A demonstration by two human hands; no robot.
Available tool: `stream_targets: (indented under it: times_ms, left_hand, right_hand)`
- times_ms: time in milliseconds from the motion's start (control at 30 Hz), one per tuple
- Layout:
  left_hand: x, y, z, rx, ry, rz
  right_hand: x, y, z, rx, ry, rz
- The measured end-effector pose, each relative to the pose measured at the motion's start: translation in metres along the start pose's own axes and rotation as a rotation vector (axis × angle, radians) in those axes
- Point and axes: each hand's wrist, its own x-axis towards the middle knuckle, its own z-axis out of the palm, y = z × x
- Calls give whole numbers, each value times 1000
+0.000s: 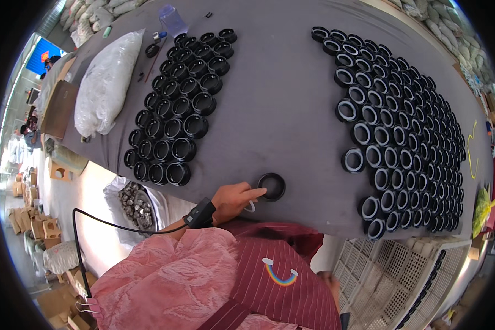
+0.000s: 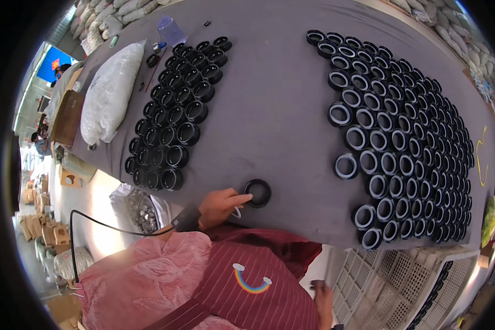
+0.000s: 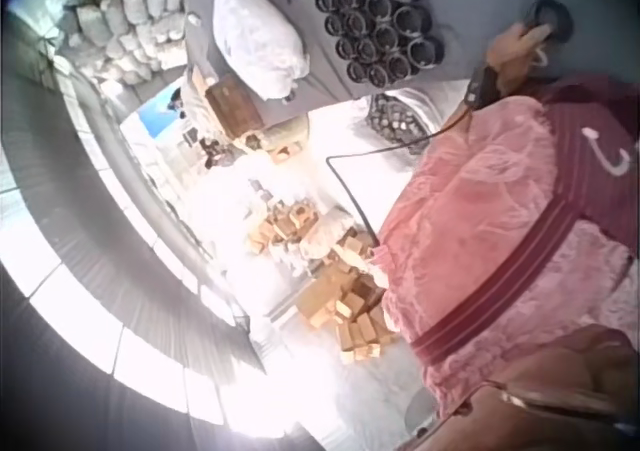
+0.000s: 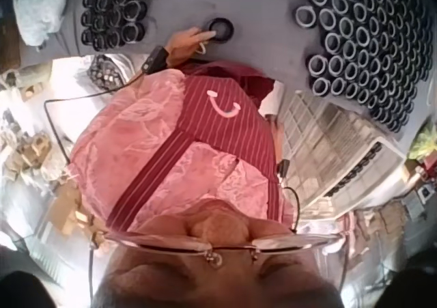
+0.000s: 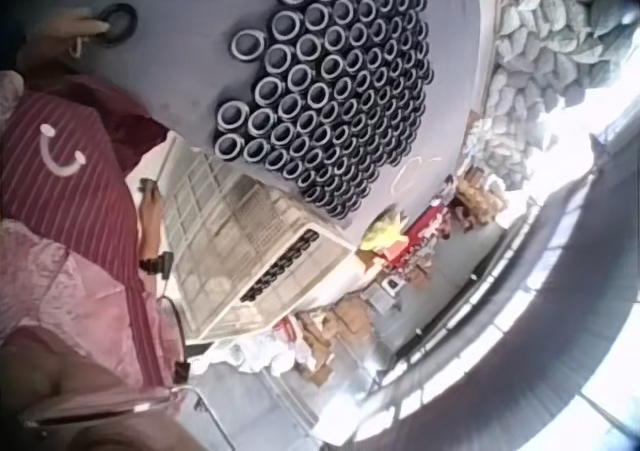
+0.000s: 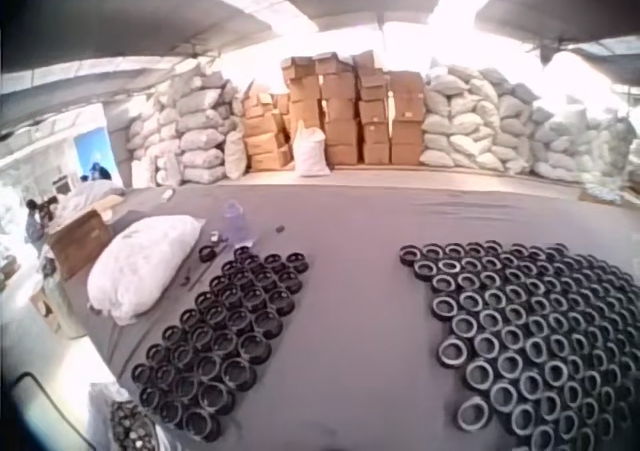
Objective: The recorder is assembling or inspecting black plastic ring components by inserting white inner rings and using a metal rod to check them.
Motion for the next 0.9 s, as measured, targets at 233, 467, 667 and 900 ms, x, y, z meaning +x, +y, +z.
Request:
stream_targets:
  times_ms: [233, 467, 667, 900]
  left_hand:
    - [-4, -6, -19, -298, 137, -59]
    - [-25, 10, -23, -345, 104, 96]
    - [-39, -6, -27, -594, 26, 113]
    - [-45, -41, -25, -515, 119, 127]
  right_hand:
    - [5, -116, 65, 332, 314, -310]
    - [-12, -224, 173, 492, -43, -580]
    - [5, -224, 186, 465, 14, -574]
    - [43, -260, 160, 272, 400, -589]
